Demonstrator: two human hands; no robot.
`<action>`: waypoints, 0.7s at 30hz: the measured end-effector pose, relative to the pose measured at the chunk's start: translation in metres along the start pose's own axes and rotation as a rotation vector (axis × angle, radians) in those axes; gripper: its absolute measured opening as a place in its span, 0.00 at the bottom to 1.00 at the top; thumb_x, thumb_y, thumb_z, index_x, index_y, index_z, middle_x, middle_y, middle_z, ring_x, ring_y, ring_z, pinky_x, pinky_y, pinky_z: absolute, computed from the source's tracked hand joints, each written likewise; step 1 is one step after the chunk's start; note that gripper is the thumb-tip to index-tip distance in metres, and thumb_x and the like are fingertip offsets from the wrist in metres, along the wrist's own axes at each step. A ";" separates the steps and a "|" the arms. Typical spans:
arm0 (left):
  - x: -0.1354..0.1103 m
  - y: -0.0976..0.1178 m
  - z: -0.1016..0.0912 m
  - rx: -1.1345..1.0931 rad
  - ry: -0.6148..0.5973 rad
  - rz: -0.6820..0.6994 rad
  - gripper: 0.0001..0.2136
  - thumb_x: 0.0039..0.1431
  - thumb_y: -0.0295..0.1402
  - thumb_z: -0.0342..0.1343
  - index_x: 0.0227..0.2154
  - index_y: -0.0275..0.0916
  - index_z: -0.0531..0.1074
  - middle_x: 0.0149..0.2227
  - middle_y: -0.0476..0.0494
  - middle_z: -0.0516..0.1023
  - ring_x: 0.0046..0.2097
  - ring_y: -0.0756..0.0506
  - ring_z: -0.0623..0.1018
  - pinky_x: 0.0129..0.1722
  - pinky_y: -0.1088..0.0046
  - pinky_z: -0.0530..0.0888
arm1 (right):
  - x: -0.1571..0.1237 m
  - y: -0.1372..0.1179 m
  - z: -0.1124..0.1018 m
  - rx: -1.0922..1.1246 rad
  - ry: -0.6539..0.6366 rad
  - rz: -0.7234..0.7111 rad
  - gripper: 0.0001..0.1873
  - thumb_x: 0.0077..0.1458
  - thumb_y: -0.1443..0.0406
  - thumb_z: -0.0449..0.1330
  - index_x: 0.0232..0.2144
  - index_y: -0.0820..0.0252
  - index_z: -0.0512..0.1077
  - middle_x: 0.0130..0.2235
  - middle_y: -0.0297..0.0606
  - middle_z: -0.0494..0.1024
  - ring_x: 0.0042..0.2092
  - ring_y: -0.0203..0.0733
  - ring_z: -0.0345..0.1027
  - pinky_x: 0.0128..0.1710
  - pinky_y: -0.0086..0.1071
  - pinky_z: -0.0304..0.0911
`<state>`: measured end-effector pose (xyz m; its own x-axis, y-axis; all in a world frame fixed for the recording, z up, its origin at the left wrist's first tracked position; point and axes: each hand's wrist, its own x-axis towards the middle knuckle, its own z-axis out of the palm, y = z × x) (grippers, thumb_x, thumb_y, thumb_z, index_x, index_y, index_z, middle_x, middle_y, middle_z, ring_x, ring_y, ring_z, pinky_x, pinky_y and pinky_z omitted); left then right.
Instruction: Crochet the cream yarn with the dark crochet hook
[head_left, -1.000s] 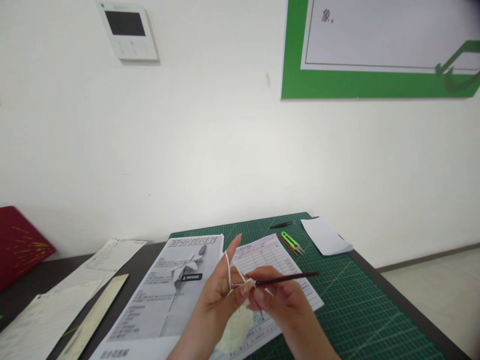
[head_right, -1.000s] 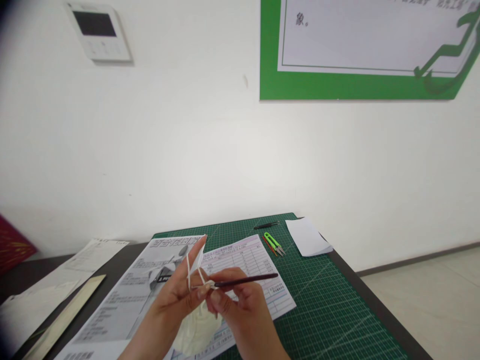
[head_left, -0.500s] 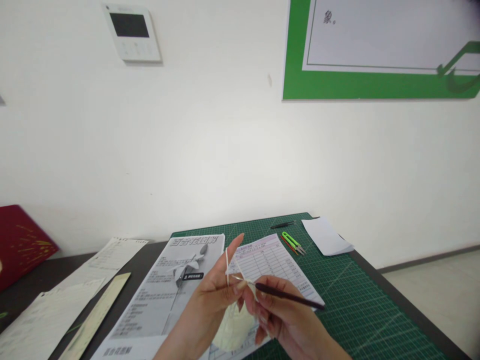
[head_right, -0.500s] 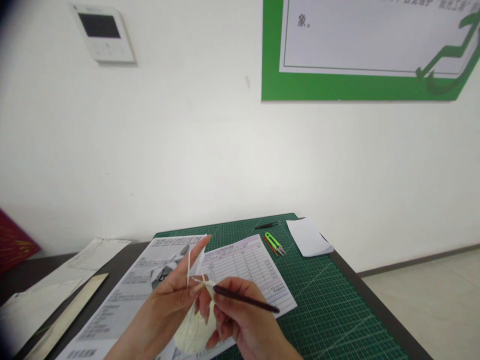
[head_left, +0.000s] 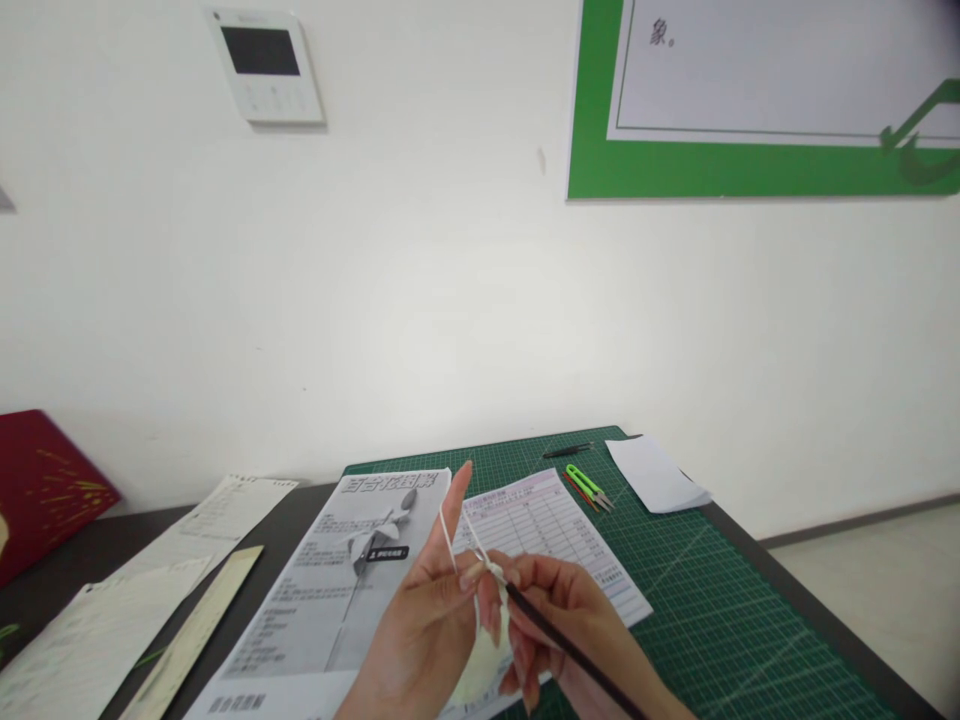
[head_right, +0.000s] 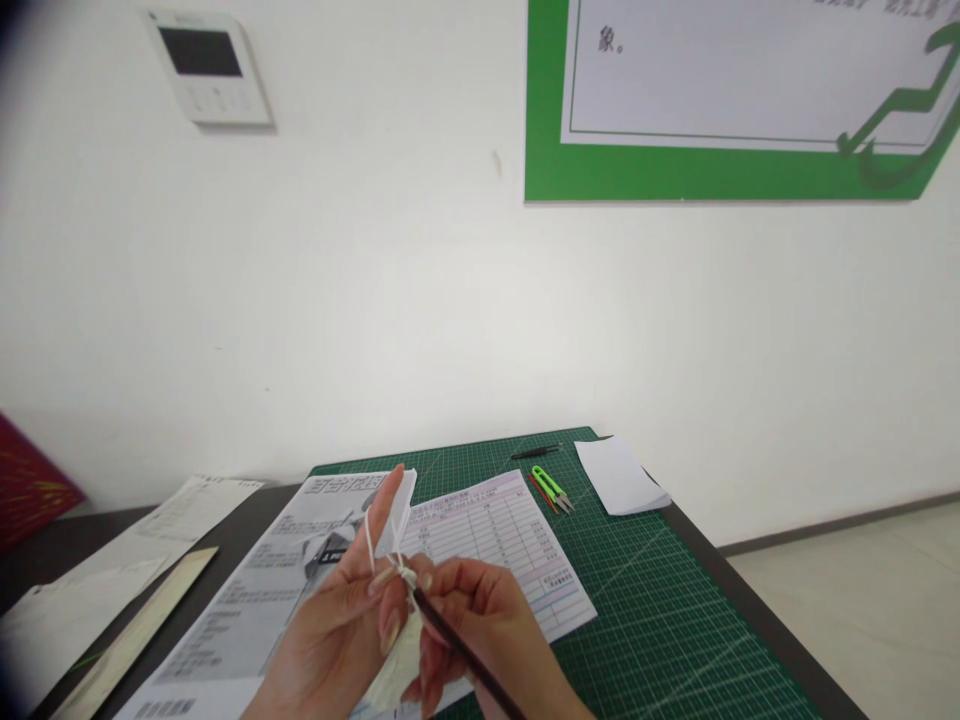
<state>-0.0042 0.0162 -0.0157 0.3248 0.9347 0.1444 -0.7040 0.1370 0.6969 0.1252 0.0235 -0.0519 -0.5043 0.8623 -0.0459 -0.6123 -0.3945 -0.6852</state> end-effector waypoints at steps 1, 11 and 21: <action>0.000 -0.001 0.000 0.002 -0.007 0.000 0.37 0.56 0.23 0.50 0.63 0.53 0.39 0.20 0.51 0.72 0.23 0.48 0.69 0.26 0.72 0.67 | 0.000 0.001 0.001 -0.016 -0.003 -0.019 0.18 0.40 0.58 0.70 0.24 0.67 0.70 0.14 0.36 0.76 0.13 0.33 0.68 0.13 0.23 0.66; -0.001 0.004 0.003 -0.015 -0.041 -0.023 0.38 0.54 0.22 0.52 0.63 0.47 0.38 0.20 0.50 0.74 0.26 0.49 0.71 0.27 0.75 0.67 | -0.004 0.008 0.004 -0.031 -0.069 -0.081 0.19 0.42 0.60 0.69 0.30 0.62 0.64 0.19 0.30 0.76 0.16 0.32 0.69 0.18 0.27 0.70; -0.004 0.011 0.009 0.111 0.040 0.085 0.39 0.56 0.24 0.50 0.63 0.51 0.32 0.20 0.52 0.73 0.27 0.48 0.74 0.27 0.74 0.67 | -0.005 0.006 0.010 -0.095 -0.121 -0.060 0.23 0.41 0.59 0.70 0.34 0.58 0.61 0.20 0.32 0.78 0.17 0.33 0.70 0.18 0.25 0.67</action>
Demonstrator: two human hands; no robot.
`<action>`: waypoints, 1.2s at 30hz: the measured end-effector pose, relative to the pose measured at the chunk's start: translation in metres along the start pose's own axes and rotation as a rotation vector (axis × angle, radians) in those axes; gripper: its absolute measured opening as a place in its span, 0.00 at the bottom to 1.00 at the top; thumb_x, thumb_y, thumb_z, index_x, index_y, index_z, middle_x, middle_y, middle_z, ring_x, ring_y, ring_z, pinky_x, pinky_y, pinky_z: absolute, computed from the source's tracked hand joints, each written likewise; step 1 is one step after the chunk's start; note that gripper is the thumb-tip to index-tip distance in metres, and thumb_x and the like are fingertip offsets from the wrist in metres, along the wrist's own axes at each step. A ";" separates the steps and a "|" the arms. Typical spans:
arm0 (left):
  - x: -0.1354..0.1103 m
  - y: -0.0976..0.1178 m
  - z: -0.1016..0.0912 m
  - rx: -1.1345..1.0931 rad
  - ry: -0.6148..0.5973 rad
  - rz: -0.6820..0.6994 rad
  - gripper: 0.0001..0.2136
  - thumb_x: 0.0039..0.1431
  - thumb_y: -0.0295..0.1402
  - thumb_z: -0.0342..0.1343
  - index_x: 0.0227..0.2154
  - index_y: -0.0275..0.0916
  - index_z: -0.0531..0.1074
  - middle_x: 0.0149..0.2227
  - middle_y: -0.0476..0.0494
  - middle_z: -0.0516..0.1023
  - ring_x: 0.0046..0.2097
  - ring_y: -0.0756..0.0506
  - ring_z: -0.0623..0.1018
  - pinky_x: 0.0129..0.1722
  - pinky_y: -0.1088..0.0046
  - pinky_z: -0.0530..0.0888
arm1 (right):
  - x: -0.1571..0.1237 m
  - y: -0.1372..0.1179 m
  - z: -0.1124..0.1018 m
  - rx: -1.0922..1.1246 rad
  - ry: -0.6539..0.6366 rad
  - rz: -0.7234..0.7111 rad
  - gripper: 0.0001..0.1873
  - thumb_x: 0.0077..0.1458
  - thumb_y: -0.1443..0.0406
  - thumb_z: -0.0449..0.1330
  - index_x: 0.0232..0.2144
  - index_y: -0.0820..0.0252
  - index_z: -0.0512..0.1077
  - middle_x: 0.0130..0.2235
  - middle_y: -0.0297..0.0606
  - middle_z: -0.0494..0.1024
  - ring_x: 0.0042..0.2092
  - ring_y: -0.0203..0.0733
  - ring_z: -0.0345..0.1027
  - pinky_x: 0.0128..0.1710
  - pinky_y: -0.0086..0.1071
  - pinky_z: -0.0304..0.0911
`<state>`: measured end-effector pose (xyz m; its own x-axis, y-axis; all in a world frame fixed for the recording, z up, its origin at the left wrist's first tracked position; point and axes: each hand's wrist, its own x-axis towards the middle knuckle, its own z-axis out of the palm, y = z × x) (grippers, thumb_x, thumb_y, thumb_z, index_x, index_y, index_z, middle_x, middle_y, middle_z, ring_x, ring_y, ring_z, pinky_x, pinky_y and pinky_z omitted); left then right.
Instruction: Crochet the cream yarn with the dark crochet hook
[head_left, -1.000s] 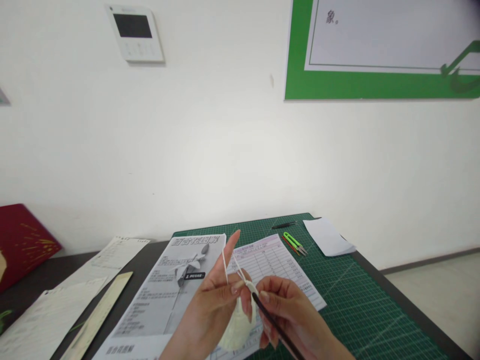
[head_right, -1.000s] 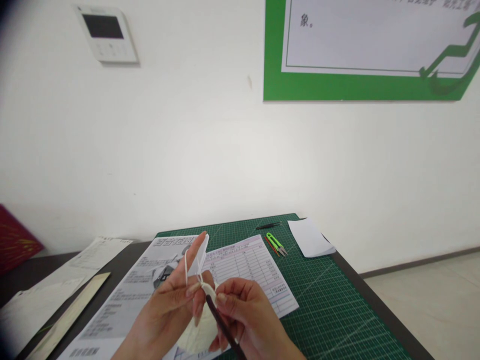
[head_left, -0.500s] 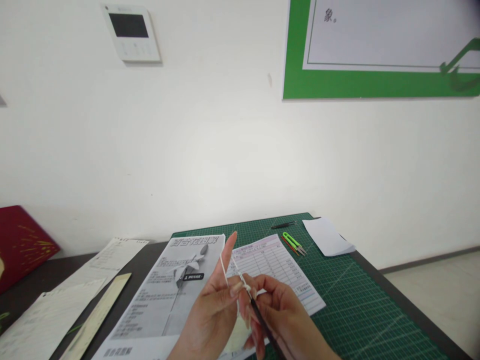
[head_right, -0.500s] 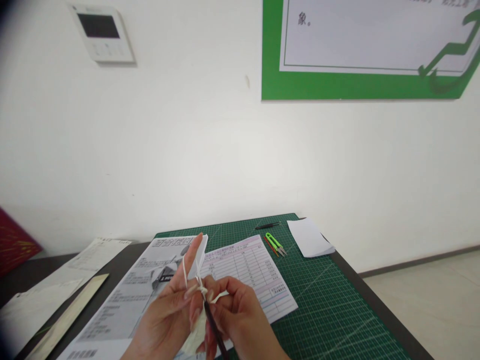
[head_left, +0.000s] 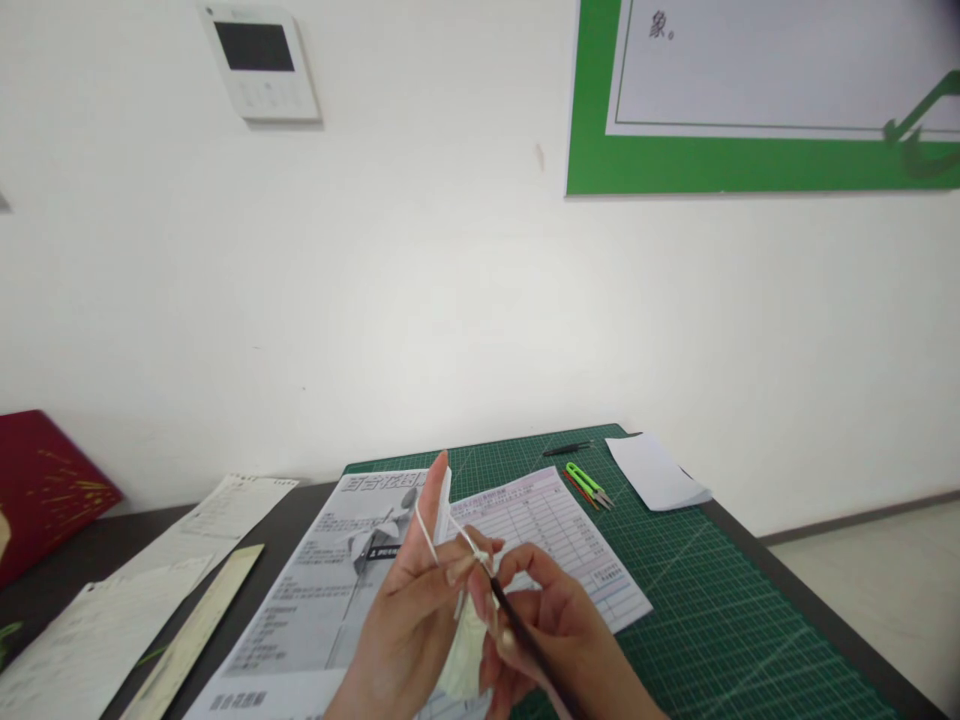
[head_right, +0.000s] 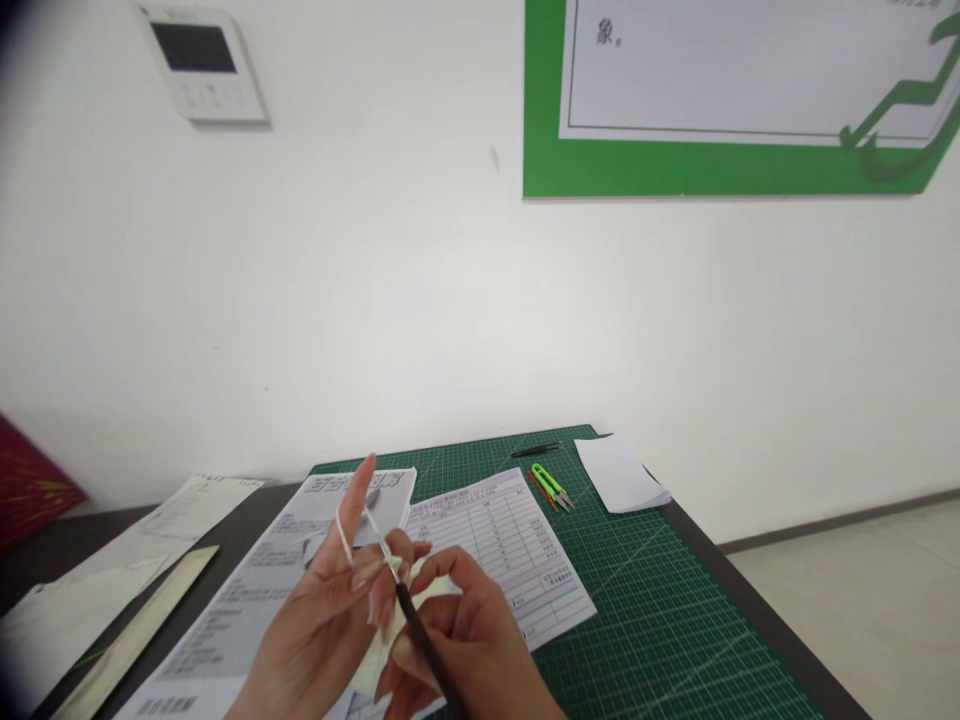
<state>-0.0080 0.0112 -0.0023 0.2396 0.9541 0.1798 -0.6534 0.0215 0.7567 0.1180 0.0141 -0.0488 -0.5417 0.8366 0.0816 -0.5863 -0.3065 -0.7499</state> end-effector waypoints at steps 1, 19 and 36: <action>0.000 0.002 0.001 0.021 0.015 -0.003 0.39 0.56 0.24 0.51 0.63 0.52 0.32 0.21 0.52 0.74 0.26 0.48 0.73 0.27 0.74 0.67 | -0.001 -0.001 -0.001 0.010 -0.017 -0.023 0.27 0.37 0.61 0.72 0.36 0.58 0.61 0.21 0.31 0.78 0.18 0.34 0.71 0.19 0.27 0.68; -0.005 -0.004 -0.002 0.351 -0.132 0.144 0.38 0.59 0.32 0.52 0.62 0.51 0.30 0.22 0.53 0.78 0.38 0.45 0.75 0.54 0.59 0.56 | -0.009 -0.016 -0.005 0.187 0.241 -0.277 0.07 0.44 0.66 0.69 0.26 0.64 0.77 0.23 0.38 0.81 0.20 0.33 0.73 0.21 0.23 0.70; -0.004 -0.002 -0.007 0.316 0.081 0.048 0.36 0.49 0.25 0.58 0.61 0.43 0.52 0.22 0.49 0.76 0.28 0.45 0.76 0.33 0.69 0.71 | -0.008 -0.011 -0.003 0.005 0.364 -0.331 0.09 0.45 0.62 0.68 0.28 0.62 0.77 0.20 0.34 0.77 0.20 0.32 0.69 0.20 0.24 0.67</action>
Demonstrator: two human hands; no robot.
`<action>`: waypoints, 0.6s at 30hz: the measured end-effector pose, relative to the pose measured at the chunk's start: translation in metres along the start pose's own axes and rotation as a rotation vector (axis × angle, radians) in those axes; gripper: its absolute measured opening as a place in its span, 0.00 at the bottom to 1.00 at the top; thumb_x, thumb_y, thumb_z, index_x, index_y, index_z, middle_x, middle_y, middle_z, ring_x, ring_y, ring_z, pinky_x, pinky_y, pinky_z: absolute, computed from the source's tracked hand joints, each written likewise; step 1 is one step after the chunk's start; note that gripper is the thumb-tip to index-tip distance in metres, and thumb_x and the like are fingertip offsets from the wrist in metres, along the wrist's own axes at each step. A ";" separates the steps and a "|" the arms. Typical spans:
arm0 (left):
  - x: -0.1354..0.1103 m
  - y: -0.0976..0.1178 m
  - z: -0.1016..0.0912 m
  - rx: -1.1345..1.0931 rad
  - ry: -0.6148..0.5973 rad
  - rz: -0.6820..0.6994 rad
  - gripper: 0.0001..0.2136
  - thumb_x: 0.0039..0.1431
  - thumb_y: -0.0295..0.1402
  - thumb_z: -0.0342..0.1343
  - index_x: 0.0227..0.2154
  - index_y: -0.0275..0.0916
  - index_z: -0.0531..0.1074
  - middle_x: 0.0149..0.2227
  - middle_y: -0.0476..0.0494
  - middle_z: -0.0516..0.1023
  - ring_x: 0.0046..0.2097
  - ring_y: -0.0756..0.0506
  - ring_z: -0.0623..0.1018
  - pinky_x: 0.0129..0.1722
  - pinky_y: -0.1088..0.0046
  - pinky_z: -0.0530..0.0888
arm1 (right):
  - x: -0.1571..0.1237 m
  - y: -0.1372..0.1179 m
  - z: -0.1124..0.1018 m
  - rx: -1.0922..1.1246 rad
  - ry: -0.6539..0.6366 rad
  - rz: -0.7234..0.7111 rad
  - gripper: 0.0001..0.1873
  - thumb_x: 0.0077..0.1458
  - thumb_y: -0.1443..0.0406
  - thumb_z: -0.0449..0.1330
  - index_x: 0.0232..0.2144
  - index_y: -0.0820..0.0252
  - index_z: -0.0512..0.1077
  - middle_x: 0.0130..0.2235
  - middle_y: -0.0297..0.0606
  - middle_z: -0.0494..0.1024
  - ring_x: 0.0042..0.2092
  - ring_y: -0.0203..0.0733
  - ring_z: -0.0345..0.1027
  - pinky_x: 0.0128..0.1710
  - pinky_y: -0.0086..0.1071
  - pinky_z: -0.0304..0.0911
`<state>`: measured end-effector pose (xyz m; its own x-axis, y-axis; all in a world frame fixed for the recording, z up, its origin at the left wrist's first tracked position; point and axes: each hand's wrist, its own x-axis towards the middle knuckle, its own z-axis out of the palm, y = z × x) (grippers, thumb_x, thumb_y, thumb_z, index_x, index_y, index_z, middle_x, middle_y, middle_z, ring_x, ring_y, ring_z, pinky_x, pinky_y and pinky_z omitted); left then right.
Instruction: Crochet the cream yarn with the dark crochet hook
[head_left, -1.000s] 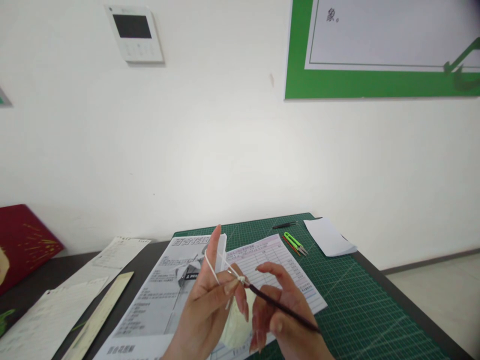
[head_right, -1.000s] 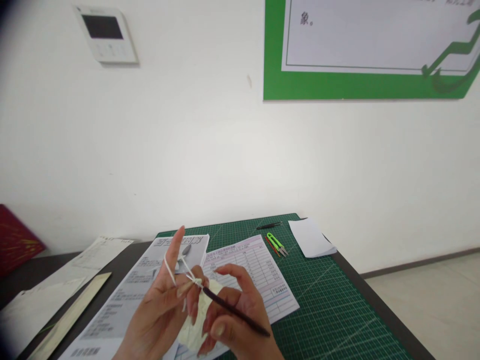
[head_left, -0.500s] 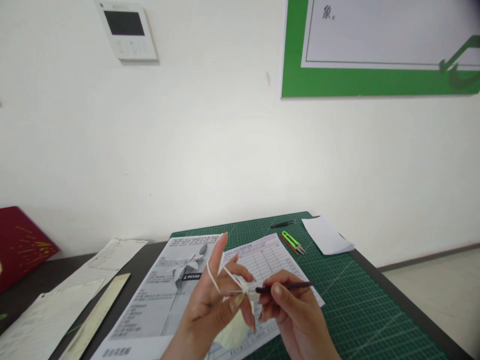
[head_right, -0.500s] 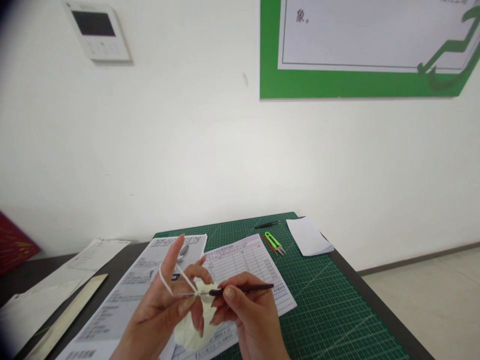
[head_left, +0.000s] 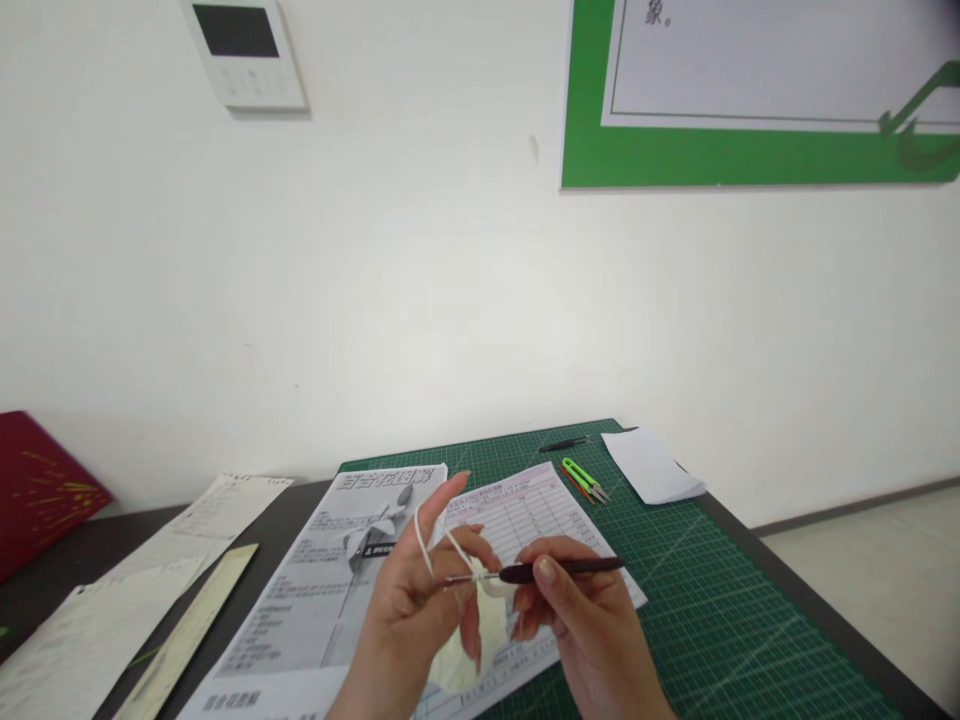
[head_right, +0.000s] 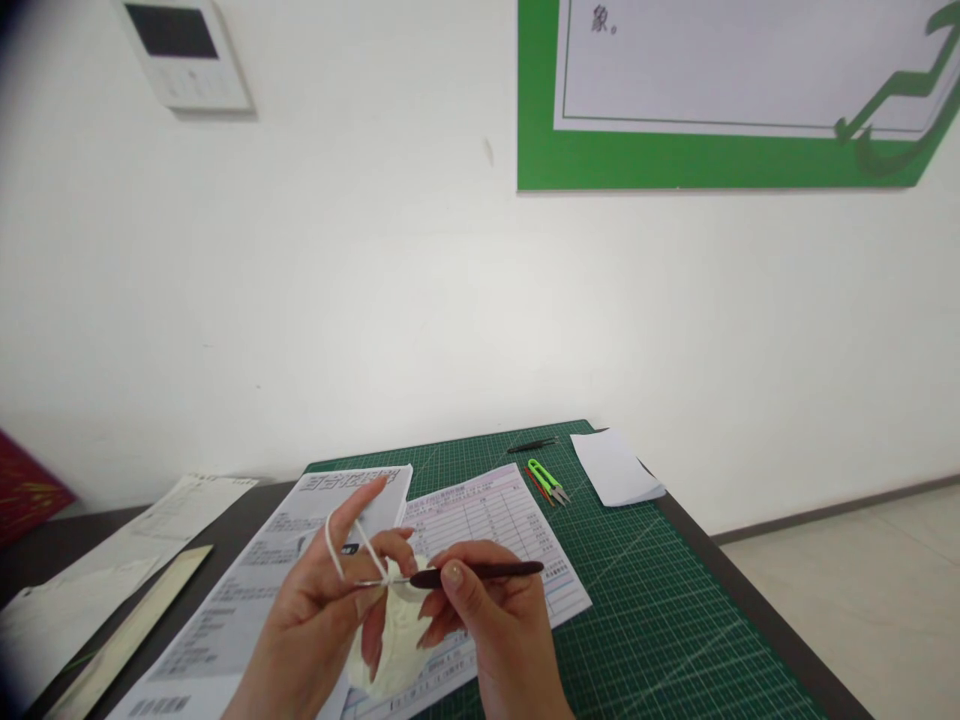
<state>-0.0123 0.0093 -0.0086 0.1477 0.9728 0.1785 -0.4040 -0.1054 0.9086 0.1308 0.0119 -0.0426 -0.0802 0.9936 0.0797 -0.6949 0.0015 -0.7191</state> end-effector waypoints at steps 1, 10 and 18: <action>0.000 0.001 0.001 -0.027 0.001 -0.025 0.36 0.49 0.25 0.58 0.61 0.43 0.51 0.23 0.49 0.77 0.25 0.48 0.74 0.30 0.72 0.71 | 0.000 0.001 0.000 -0.023 -0.009 -0.025 0.10 0.42 0.63 0.70 0.29 0.61 0.77 0.22 0.33 0.77 0.22 0.32 0.69 0.21 0.24 0.67; 0.002 0.006 0.007 -0.291 -0.064 -0.127 0.37 0.52 0.24 0.53 0.62 0.48 0.44 0.22 0.53 0.74 0.22 0.50 0.73 0.28 0.73 0.70 | 0.002 0.011 0.009 -0.003 -0.165 0.262 0.20 0.43 0.60 0.68 0.39 0.62 0.73 0.29 0.36 0.77 0.26 0.35 0.71 0.22 0.27 0.71; 0.004 0.003 0.002 -0.287 -0.063 -0.144 0.36 0.49 0.24 0.55 0.62 0.45 0.50 0.23 0.51 0.74 0.35 0.46 0.73 0.47 0.66 0.64 | 0.004 0.010 0.005 0.148 -0.158 0.471 0.12 0.43 0.65 0.69 0.27 0.72 0.77 0.23 0.39 0.77 0.21 0.30 0.71 0.23 0.22 0.71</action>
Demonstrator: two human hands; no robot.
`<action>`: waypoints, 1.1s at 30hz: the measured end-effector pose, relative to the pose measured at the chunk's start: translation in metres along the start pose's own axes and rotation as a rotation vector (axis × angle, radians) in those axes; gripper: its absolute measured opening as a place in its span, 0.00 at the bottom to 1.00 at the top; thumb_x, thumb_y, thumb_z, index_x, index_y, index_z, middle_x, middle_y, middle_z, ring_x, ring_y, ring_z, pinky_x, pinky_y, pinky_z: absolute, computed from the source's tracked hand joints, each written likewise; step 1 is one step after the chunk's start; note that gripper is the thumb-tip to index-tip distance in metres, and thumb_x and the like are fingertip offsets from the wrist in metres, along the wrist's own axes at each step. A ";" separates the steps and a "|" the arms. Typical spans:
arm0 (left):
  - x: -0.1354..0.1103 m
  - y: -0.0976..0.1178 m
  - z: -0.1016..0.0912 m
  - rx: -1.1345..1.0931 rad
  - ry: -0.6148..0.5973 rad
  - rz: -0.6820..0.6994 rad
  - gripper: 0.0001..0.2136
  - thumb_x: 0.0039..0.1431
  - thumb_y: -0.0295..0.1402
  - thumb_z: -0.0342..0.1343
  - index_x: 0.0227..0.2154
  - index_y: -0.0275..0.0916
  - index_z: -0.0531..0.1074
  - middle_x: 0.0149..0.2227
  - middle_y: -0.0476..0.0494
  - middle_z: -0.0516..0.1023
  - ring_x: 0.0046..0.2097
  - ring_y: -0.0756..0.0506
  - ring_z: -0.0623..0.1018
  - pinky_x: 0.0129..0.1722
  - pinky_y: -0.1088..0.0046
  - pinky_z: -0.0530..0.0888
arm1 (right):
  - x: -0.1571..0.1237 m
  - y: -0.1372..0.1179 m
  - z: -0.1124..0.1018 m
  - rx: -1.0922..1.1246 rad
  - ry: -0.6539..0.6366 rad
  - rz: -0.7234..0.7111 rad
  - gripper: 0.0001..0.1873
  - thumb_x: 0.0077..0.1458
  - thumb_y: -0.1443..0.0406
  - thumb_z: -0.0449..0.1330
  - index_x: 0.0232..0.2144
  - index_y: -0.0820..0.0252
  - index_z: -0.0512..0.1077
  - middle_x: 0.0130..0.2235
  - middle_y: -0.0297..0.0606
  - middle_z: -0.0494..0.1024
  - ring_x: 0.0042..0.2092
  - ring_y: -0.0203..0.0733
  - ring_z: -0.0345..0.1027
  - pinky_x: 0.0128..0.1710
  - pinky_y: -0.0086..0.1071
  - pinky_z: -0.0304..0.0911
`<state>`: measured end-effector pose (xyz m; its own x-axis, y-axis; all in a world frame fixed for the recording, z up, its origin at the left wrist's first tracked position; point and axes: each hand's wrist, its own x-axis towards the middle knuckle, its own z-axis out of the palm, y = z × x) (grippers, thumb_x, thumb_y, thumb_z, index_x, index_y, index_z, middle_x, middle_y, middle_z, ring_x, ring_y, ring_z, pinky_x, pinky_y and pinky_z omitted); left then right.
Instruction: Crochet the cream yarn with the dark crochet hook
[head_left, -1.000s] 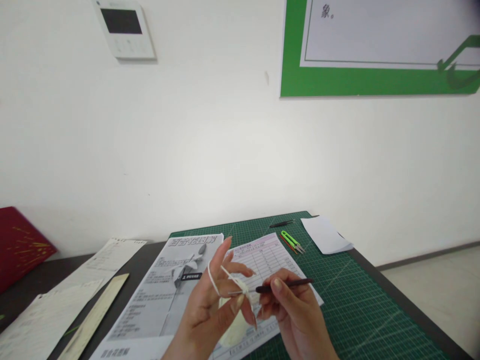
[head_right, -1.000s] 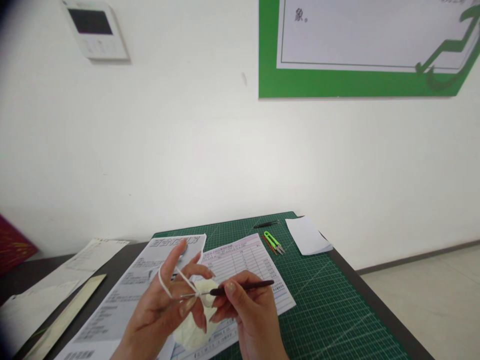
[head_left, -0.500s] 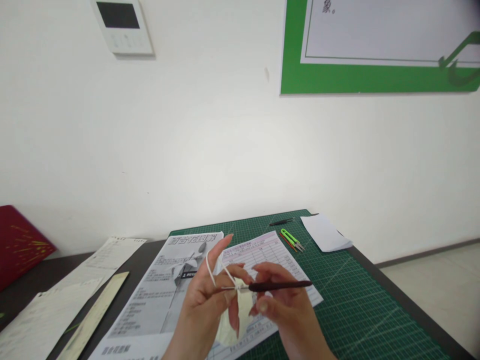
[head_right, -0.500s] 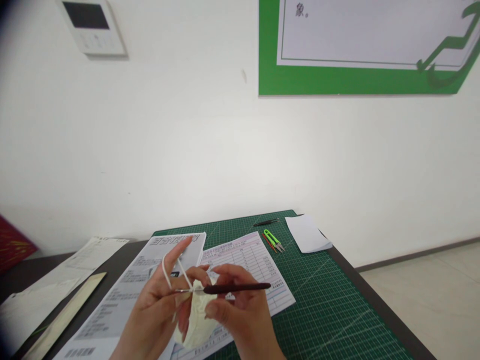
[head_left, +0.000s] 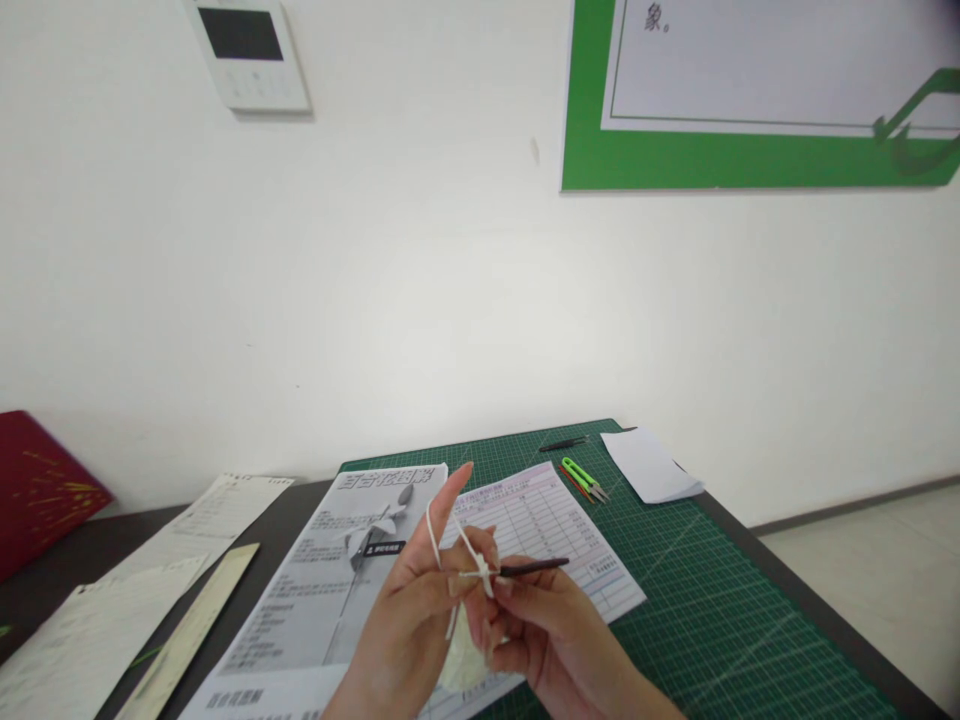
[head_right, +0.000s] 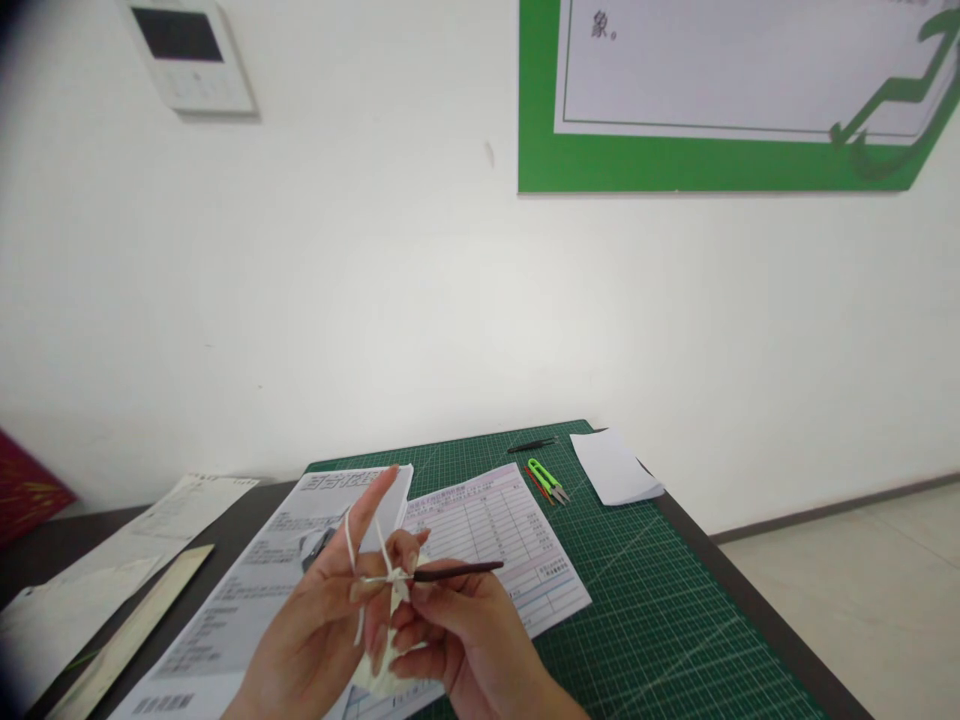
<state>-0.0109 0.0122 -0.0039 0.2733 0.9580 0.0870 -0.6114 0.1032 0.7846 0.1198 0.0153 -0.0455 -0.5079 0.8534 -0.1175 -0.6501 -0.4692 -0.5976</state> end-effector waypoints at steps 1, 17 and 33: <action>0.000 0.000 0.000 0.011 0.008 -0.002 0.36 0.48 0.25 0.56 0.61 0.44 0.51 0.23 0.51 0.74 0.36 0.46 0.73 0.49 0.66 0.62 | 0.000 0.000 0.000 -0.005 0.006 -0.005 0.12 0.42 0.66 0.69 0.27 0.72 0.77 0.23 0.40 0.78 0.21 0.30 0.71 0.23 0.22 0.71; 0.001 -0.009 0.004 -0.097 -0.054 -0.020 0.37 0.50 0.20 0.51 0.63 0.42 0.46 0.16 0.49 0.75 0.21 0.51 0.69 0.23 0.76 0.63 | 0.004 0.007 0.004 -0.215 -0.035 -0.082 0.12 0.37 0.65 0.70 0.21 0.68 0.72 0.20 0.35 0.77 0.19 0.30 0.69 0.21 0.23 0.65; -0.007 -0.004 0.009 0.002 -0.037 0.072 0.36 0.55 0.26 0.53 0.62 0.52 0.43 0.17 0.52 0.74 0.22 0.51 0.69 0.30 0.74 0.65 | -0.009 -0.012 0.000 0.102 0.040 -0.322 0.08 0.47 0.65 0.67 0.29 0.65 0.77 0.21 0.37 0.79 0.22 0.31 0.72 0.23 0.22 0.71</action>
<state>-0.0036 0.0027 -0.0015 0.2558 0.9524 0.1657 -0.6290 0.0339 0.7767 0.1324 0.0130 -0.0376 -0.2463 0.9687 0.0316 -0.8278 -0.1933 -0.5266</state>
